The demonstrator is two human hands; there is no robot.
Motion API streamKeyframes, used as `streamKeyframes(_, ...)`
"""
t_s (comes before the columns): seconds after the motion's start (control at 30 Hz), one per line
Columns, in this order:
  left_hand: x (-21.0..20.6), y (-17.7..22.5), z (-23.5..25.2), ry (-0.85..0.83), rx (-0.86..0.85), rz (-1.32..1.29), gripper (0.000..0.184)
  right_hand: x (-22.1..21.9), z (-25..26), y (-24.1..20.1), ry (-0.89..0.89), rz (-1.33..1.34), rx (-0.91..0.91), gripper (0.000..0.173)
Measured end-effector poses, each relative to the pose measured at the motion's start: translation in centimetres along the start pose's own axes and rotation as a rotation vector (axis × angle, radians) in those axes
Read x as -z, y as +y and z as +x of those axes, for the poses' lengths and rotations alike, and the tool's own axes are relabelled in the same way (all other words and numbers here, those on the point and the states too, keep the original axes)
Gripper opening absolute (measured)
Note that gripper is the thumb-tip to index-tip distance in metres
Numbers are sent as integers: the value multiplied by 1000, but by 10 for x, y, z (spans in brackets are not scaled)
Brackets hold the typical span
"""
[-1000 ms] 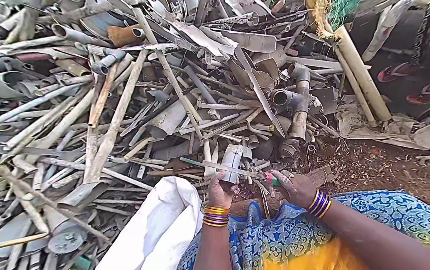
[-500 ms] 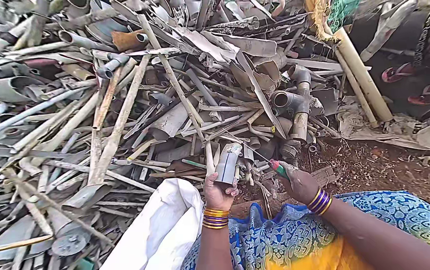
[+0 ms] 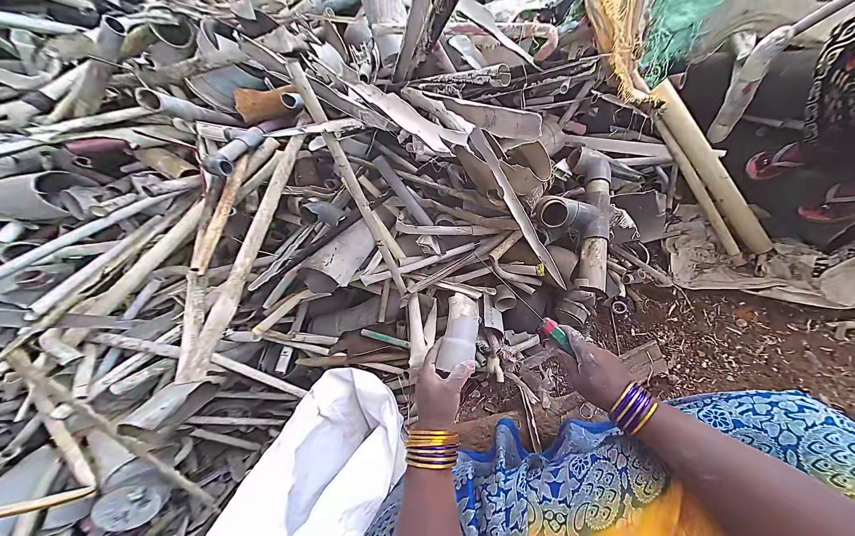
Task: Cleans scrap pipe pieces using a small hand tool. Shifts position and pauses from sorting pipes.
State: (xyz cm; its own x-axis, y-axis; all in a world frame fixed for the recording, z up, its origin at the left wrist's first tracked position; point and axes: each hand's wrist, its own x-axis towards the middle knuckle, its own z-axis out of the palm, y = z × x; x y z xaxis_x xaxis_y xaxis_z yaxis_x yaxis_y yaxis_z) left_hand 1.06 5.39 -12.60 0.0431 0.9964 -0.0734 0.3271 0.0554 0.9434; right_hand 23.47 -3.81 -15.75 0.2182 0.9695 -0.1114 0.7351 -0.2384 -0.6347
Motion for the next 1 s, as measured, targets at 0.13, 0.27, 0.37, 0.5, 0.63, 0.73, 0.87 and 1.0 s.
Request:
streamKeyframes(0.13,-9,-7,2,-20,-132,168,68,-31,-5,15,340,-181,433,45)
streamKeyframes(0.27,-17,-7,-1,44,-258,247,63,0,17,6,-205,-54,-219,55)
streamKeyframes(0.37,-13,-5,4,96,-262,282,64,-11,3,10,73,-42,66,51)
streamKeyframes(0.5,-16,-8,6,127,-322,295,65,-14,8,9,-160,-168,-3,52)
streamKeyframes(0.63,-21,-3,5,76,-225,212,64,-1,16,9,-140,34,-196,52)
streamKeyframes(0.73,-30,-3,9,153,6,-128,41,-16,2,11,96,-42,223,49)
streamKeyframes(0.87,-35,9,12,202,373,-567,39,-8,16,6,-255,-49,-179,52)
streamKeyframes(1.0,-31,10,14,188,448,-683,46,-8,3,4,30,57,61,52)
